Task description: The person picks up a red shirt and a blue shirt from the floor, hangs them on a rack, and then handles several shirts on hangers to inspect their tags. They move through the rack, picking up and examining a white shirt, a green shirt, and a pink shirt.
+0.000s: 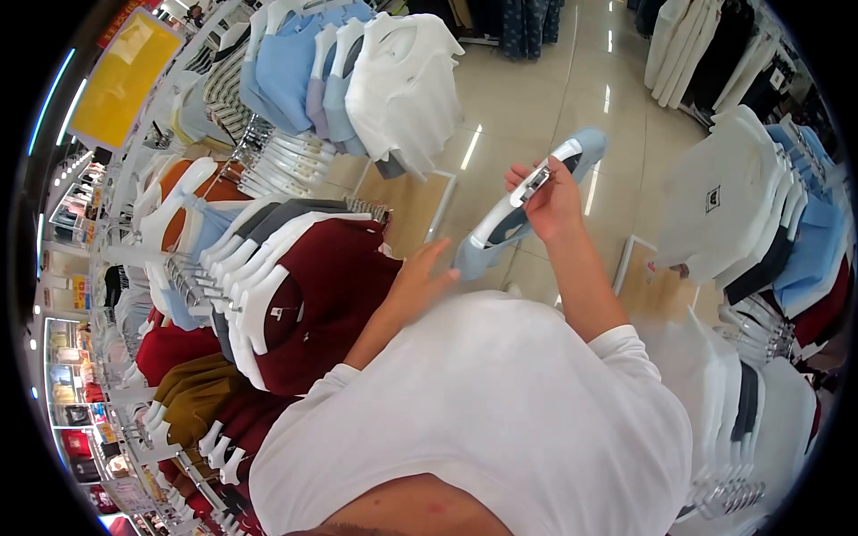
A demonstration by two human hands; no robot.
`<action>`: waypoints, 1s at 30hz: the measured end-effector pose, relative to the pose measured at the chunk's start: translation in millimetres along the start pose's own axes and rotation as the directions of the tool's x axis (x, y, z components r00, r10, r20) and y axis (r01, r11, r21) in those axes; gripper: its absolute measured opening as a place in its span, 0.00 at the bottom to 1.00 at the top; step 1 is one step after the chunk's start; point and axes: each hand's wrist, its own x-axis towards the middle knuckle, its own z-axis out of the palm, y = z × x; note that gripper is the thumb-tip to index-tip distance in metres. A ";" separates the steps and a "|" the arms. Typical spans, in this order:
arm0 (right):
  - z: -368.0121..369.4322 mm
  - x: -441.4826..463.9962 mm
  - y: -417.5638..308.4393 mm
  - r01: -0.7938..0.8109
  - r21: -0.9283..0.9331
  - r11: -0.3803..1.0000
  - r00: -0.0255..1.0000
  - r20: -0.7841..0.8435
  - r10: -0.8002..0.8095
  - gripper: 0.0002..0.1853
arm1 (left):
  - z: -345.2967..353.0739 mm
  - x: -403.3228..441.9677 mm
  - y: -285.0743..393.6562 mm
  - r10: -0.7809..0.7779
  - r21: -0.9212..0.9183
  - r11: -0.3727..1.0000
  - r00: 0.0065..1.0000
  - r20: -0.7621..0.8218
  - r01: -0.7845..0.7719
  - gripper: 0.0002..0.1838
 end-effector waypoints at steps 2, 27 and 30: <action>1.2 8.2 -7.5 -0.012 0.008 1.000 0.999 0.040 0.012 0.16 | 7.7 17.4 11.2 0.017 0.024 1.000 1.000 0.025 -0.018 0.35; 103.6 125.2 -1.5 -0.154 -0.544 0.825 0.892 0.283 0.353 0.17 | -80.9 158.0 -27.7 -0.185 -0.010 0.982 0.936 -0.299 0.191 0.14; 109.4 152.4 -18.6 0.189 -0.817 0.546 0.927 0.331 0.175 0.16 | -98.8 165.8 -26.4 -0.210 -0.012 0.976 0.937 -0.279 0.215 0.13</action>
